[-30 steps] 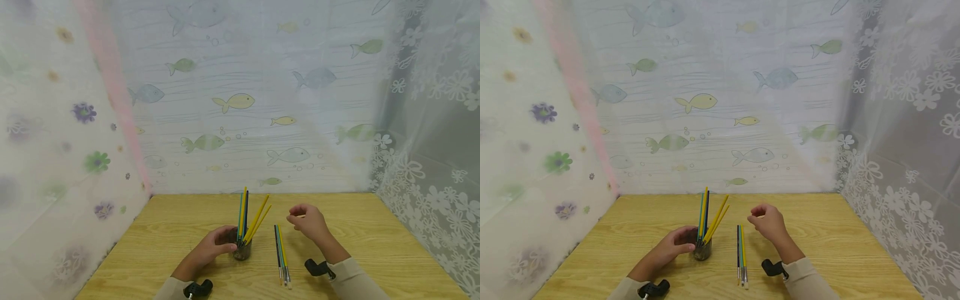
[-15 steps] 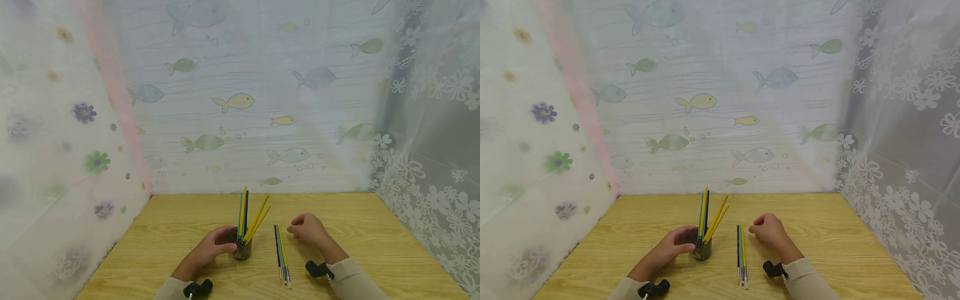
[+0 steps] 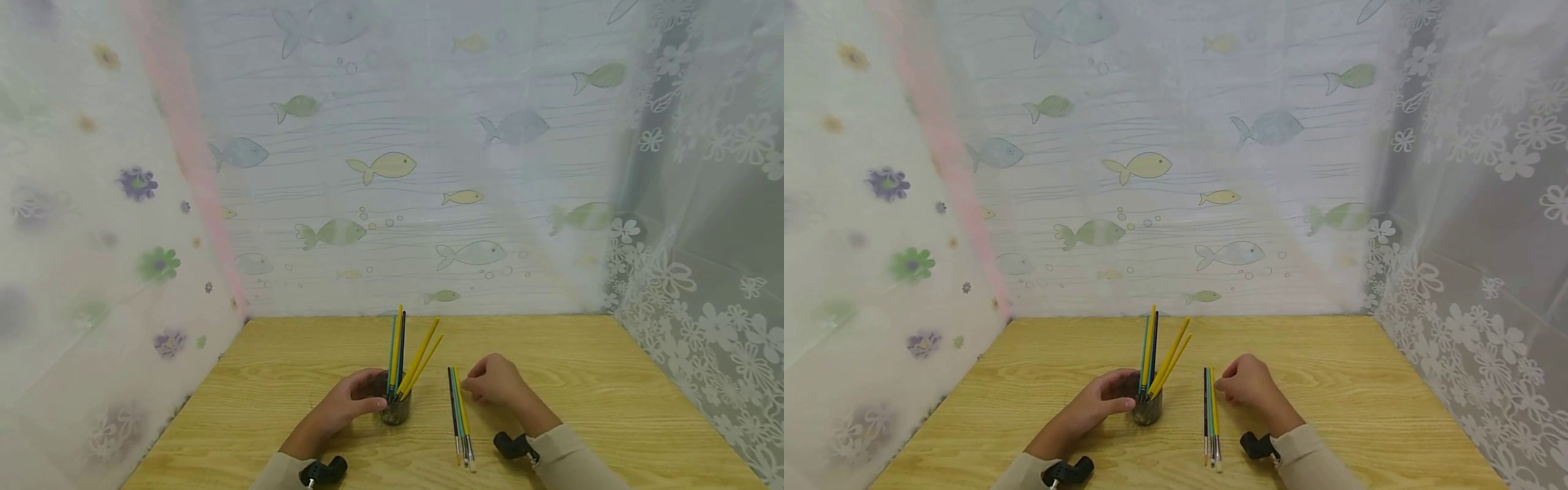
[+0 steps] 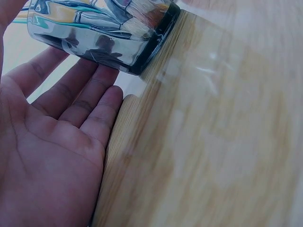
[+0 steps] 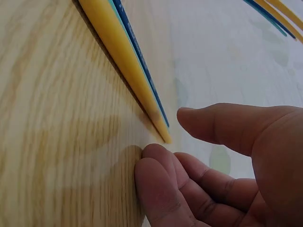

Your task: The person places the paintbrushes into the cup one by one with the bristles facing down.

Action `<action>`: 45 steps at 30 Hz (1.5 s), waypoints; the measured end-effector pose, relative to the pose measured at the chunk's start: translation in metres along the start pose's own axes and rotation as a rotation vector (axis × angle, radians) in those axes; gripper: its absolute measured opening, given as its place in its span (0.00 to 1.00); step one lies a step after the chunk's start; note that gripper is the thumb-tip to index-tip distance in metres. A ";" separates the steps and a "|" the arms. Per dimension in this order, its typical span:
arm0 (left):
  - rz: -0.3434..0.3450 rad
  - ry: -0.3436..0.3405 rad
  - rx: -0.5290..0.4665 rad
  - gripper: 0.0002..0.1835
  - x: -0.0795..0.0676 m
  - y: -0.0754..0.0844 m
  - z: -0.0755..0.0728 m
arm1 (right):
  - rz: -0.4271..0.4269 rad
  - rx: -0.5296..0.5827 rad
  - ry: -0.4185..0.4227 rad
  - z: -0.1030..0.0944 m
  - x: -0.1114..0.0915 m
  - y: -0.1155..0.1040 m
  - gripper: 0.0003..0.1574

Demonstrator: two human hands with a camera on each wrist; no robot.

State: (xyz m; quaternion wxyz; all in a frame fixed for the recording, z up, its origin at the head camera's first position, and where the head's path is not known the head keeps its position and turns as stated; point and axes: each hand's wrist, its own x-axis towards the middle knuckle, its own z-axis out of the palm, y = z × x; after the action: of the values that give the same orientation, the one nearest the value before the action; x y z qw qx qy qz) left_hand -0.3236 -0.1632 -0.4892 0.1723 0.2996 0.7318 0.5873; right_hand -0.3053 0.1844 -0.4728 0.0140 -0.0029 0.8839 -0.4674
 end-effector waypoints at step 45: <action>0.056 -0.018 -0.012 0.27 0.003 -0.006 -0.002 | -0.028 -0.012 -0.018 0.019 -0.012 -0.016 0.23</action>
State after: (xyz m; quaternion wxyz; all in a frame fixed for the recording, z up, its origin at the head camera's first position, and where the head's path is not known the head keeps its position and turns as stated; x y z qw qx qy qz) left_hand -0.3281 -0.1633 -0.4939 0.1644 0.3242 0.7180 0.5936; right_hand -0.2932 0.1595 -0.4703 0.0153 -0.0193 0.8863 -0.4624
